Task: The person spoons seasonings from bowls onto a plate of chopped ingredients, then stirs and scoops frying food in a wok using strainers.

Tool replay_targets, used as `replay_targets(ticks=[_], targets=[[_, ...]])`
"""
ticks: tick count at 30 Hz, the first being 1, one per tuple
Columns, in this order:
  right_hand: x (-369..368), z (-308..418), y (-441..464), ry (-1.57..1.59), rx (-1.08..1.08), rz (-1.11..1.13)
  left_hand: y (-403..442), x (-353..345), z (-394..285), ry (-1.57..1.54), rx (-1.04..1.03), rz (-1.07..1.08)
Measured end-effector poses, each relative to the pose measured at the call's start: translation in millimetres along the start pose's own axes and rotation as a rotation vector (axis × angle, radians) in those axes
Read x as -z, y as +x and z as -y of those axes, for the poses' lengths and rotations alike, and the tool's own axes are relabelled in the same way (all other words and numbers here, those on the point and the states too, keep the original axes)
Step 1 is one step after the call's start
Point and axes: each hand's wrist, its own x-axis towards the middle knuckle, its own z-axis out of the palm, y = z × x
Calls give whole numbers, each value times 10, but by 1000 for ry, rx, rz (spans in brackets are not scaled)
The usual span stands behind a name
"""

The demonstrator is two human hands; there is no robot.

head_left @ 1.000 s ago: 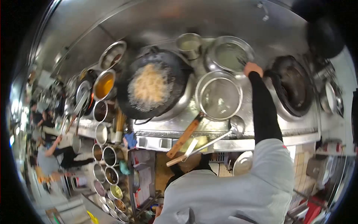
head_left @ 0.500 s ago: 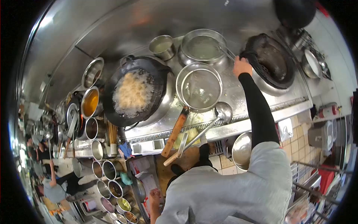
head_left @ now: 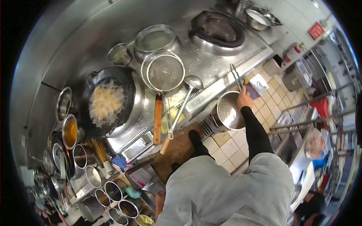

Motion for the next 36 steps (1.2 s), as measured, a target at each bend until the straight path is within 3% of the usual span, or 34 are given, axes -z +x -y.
replay_targets(ticks=[4,5,6,7,9,10,12,18,22,27,30,33,36], targets=[[124,268,-835,468,8,-319,567,285,-287,-172,-333,-165],[121,356,-1076,623,-75,-289,317,536,-810,-274,-549,-222],[403,612,-1419,1136,-311,-33,202,644,-1209,-428,-595,-148],[267,675,-1642,1508,-384,66,35,790,-1619,-403,-623,-85],[481,1031,-2296,2036,-537,255,-279,900,-2294,-491,-786,-11],[421,1107,-2543,2186,-495,431,-424,919,-2595,-567,-838,53],[603,1399,-3038,2375,-712,531,-495,775,-2969,-660,-968,37],[344,1388,-3527,2254,-921,513,-558,502,-3079,-482,-1015,-44],[450,1401,-3588,2115,-1020,436,-601,453,-3107,-405,-1152,-156],[304,1300,-3506,1895,-1059,494,-630,362,-3219,-403,-1113,-52],[155,1226,-3427,1947,-1167,516,-724,354,-3302,-335,-1103,-66],[-22,1090,-3350,1854,-1097,599,-731,311,-3300,-382,-1011,60],[-214,648,-3077,1042,-576,562,-582,188,-3076,-544,-789,244]])
